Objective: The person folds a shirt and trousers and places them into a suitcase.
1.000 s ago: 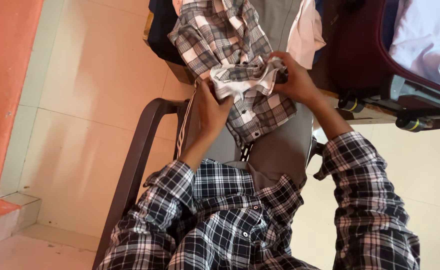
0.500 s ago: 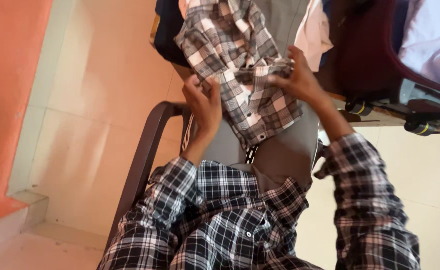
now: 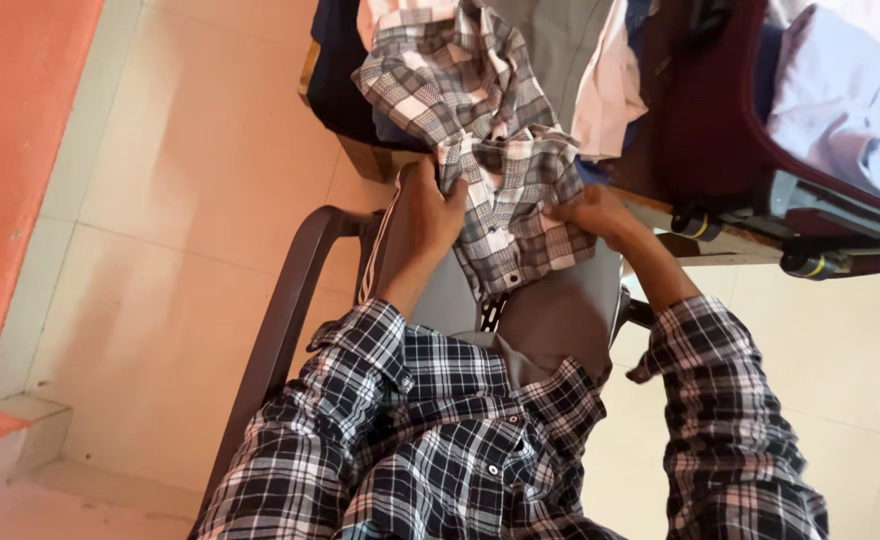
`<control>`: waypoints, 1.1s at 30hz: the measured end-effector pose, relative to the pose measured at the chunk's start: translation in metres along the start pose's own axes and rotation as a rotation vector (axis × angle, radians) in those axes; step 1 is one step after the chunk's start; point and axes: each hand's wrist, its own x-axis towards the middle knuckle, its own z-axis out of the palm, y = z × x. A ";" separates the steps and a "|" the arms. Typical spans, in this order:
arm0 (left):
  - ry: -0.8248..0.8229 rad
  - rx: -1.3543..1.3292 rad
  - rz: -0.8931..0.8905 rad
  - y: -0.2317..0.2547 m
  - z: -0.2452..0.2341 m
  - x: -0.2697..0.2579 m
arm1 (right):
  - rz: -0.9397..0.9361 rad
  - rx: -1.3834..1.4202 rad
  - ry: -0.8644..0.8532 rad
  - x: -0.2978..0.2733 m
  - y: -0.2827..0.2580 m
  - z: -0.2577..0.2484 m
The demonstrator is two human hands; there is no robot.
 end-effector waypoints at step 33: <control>-0.982 0.146 -0.759 0.073 -0.090 -0.070 | 0.226 0.190 -0.119 -0.156 0.067 0.041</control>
